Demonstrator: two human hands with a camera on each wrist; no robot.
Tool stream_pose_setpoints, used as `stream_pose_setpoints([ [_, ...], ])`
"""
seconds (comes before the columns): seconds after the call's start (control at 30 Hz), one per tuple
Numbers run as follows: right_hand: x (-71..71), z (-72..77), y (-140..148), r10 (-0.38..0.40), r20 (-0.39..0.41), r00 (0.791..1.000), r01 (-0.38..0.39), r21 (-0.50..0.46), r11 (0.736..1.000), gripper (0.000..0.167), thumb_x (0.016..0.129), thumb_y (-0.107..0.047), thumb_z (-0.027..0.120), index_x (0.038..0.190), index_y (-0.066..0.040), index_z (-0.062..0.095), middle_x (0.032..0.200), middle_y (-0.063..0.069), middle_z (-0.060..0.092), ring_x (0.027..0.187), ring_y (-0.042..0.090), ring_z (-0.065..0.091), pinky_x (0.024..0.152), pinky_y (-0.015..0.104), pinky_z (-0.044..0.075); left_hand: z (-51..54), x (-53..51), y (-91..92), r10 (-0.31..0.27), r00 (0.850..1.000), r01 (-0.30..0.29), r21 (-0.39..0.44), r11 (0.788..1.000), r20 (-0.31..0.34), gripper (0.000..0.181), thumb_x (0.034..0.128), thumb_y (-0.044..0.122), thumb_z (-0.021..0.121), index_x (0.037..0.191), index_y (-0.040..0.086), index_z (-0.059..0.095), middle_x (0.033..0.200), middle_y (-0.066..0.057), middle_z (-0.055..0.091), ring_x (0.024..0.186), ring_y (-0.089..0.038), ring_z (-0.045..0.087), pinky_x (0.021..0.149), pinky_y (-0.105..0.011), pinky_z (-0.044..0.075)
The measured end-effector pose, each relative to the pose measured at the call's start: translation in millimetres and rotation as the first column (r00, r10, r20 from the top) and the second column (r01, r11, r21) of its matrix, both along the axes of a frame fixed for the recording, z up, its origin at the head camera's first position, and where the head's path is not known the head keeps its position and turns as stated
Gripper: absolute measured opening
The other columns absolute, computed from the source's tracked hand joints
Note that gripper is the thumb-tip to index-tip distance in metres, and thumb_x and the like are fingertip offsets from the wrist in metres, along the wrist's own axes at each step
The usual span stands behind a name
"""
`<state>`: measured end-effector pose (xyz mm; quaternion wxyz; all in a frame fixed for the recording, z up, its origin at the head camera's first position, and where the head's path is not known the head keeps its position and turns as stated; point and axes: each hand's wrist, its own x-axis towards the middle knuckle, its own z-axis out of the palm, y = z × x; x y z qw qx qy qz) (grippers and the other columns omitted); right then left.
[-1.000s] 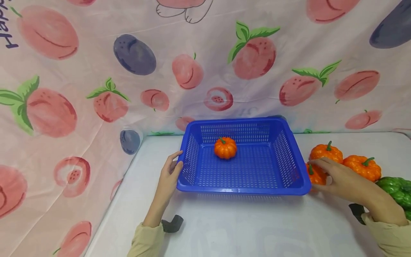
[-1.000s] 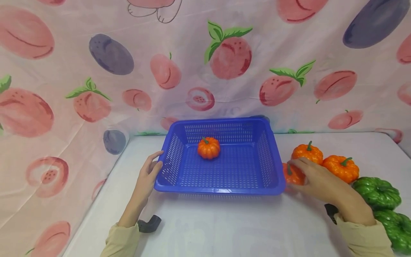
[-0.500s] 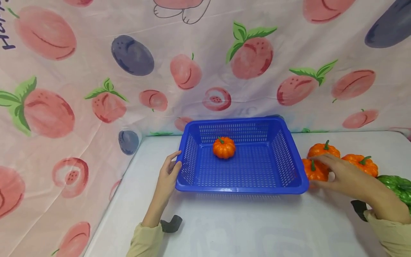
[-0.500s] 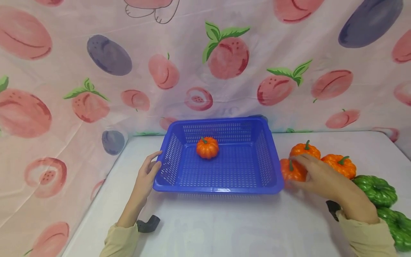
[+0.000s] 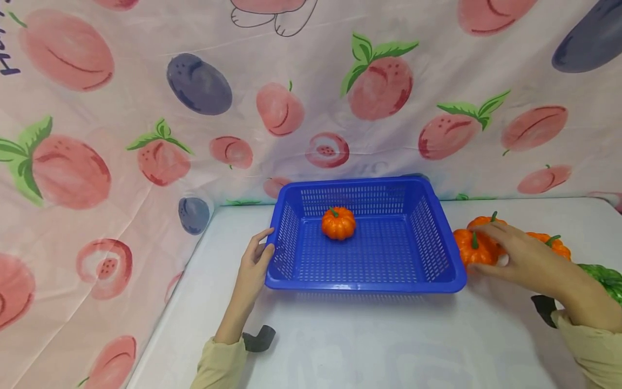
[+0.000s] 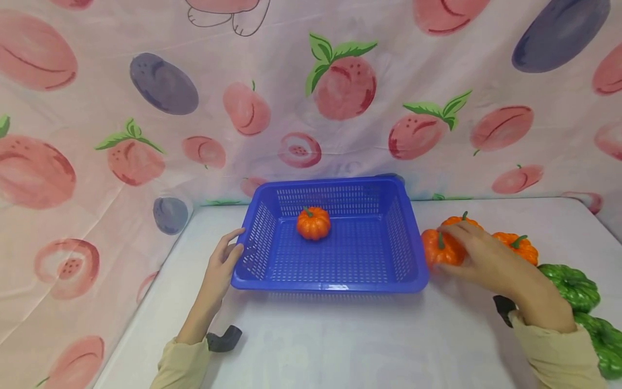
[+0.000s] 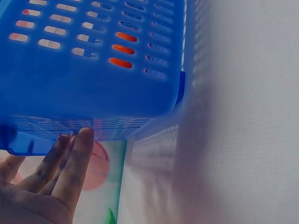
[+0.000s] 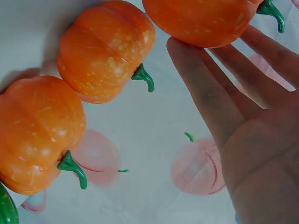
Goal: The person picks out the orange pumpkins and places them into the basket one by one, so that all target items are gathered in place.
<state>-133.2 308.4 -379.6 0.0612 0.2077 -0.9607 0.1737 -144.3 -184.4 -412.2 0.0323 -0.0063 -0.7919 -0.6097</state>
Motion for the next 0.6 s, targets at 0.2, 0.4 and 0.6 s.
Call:
stream_pose_setpoints([
  [0.2,-0.9,3.0,-0.4,0.003,-0.035,0.999,-0.003,0.016,1.000,0.067,0.075,-0.035,0.087,0.128,-0.008,0.055,0.116,0.017,0.061,0.095,0.033,0.062,0.076,0.058,0.053,3.6,2.2,1.0,-0.004,1.000,0.004,0.004,1.000,0.001,0.042,0.1064,0.025,0.047,0.147,0.014,0.044,0.128,-0.025,0.060,0.112,-0.036,0.062,0.086,-0.030,0.049],
  [0.4,0.2,7.6,0.1,0.016,-0.085,0.996,-0.013,0.035,0.999,0.069,0.073,-0.037,0.088,0.127,-0.010,0.055,0.113,0.012,0.061,0.085,0.020,0.058,0.065,0.038,0.053,-3.7,0.3,-0.9,0.003,0.998,-0.004,-0.021,1.000,-0.058,0.043,0.1056,0.030,0.048,0.146,0.015,0.046,0.124,-0.023,0.062,0.104,-0.028,0.065,0.082,-0.030,0.052],
  [0.6,2.2,13.5,-0.3,-0.015,-0.083,0.996,0.020,0.059,0.998,0.071,0.073,-0.038,0.088,0.128,-0.006,0.056,0.114,0.017,0.061,0.082,0.020,0.056,0.062,0.035,0.053,-1.7,0.9,-0.9,0.007,1.000,-0.007,-0.011,1.000,-0.030,0.042,0.1055,0.029,0.049,0.146,0.018,0.046,0.124,-0.022,0.062,0.107,-0.029,0.063,0.084,-0.030,0.050],
])
